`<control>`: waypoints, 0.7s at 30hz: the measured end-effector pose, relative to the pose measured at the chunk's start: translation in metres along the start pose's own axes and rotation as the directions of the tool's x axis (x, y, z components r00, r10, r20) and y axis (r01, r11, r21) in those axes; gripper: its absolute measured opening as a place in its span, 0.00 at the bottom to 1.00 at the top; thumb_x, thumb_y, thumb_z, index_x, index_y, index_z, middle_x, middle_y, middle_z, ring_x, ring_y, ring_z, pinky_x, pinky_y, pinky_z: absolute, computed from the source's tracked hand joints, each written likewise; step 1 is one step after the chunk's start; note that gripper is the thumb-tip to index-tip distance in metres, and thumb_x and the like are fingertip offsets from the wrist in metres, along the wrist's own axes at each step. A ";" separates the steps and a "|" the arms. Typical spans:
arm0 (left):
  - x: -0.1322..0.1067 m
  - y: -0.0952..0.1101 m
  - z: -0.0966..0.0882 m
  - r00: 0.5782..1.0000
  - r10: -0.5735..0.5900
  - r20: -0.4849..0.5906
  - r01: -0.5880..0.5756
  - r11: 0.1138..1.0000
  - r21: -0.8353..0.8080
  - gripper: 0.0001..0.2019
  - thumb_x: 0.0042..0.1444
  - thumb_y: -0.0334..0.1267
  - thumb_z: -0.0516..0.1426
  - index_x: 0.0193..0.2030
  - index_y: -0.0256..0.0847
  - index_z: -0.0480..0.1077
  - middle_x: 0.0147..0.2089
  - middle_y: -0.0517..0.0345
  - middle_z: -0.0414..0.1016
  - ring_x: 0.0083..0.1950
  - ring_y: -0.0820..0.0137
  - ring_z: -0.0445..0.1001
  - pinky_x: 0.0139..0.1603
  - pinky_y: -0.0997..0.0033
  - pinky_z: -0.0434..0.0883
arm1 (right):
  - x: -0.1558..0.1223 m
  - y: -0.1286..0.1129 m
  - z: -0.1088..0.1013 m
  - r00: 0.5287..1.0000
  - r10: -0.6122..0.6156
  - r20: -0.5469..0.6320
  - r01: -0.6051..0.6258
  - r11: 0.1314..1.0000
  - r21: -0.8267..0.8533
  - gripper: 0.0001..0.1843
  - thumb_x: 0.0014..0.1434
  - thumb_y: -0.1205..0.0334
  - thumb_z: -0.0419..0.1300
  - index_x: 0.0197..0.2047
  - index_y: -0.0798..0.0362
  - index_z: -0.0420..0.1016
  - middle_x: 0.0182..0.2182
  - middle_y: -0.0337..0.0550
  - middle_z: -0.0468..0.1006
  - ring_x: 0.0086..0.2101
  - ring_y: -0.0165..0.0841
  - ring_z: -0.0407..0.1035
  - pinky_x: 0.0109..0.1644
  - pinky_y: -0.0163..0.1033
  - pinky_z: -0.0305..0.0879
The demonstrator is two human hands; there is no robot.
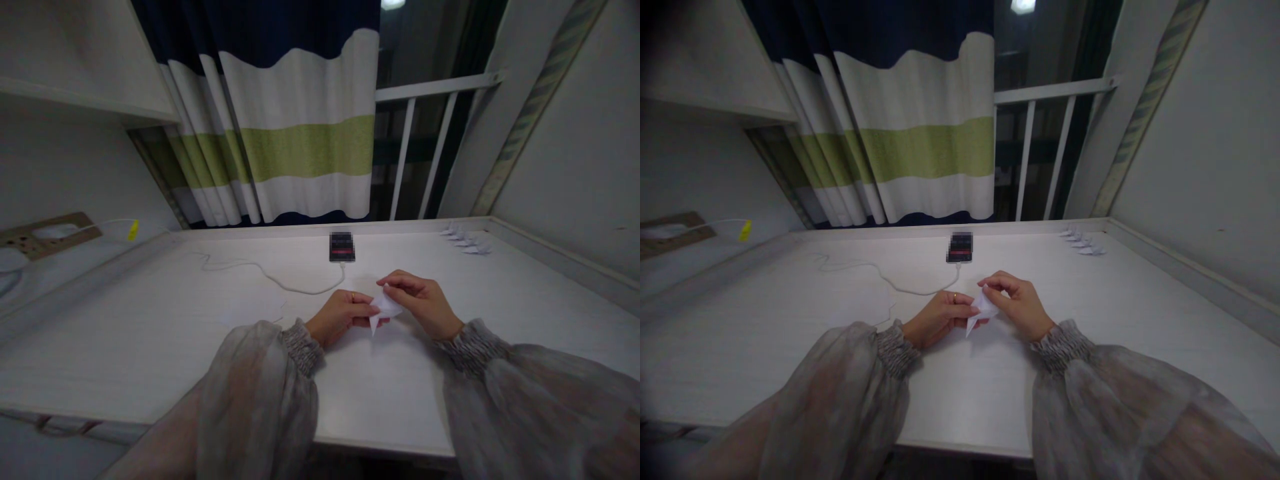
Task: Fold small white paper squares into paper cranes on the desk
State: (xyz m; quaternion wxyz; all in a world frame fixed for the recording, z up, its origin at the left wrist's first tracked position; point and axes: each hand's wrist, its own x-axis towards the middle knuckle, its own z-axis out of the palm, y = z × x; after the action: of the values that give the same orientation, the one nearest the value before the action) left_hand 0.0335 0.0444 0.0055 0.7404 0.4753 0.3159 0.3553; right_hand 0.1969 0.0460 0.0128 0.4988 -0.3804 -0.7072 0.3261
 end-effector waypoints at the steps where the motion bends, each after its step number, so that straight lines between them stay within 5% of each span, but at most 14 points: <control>1: 0.000 0.000 0.000 1.000 -0.001 -0.002 0.000 1.000 -0.001 0.12 0.34 0.34 0.64 0.28 0.29 0.74 0.26 0.52 0.75 0.28 0.72 0.72 0.38 0.69 0.67 | 0.000 0.000 0.000 1.000 0.006 0.001 -0.006 1.000 0.007 0.08 0.51 0.59 0.57 0.30 0.54 0.73 0.28 0.40 0.71 0.30 0.30 0.64 0.32 0.35 0.59; 21: 0.000 0.002 0.002 1.000 -0.010 -0.009 0.010 1.000 -0.017 0.11 0.35 0.34 0.63 0.27 0.29 0.74 0.25 0.52 0.75 0.28 0.70 0.72 0.37 0.69 0.67 | 0.000 -0.003 0.001 0.997 0.041 -0.067 -0.044 0.998 -0.050 0.11 0.51 0.57 0.55 0.29 0.54 0.74 0.27 0.40 0.72 0.28 0.30 0.64 0.31 0.35 0.59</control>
State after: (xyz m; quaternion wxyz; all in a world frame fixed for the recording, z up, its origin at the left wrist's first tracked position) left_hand 0.0343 0.0437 0.0076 0.7447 0.4657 0.3187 0.3562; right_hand 0.1952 0.0441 0.0152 0.5047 -0.4185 -0.6904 0.3058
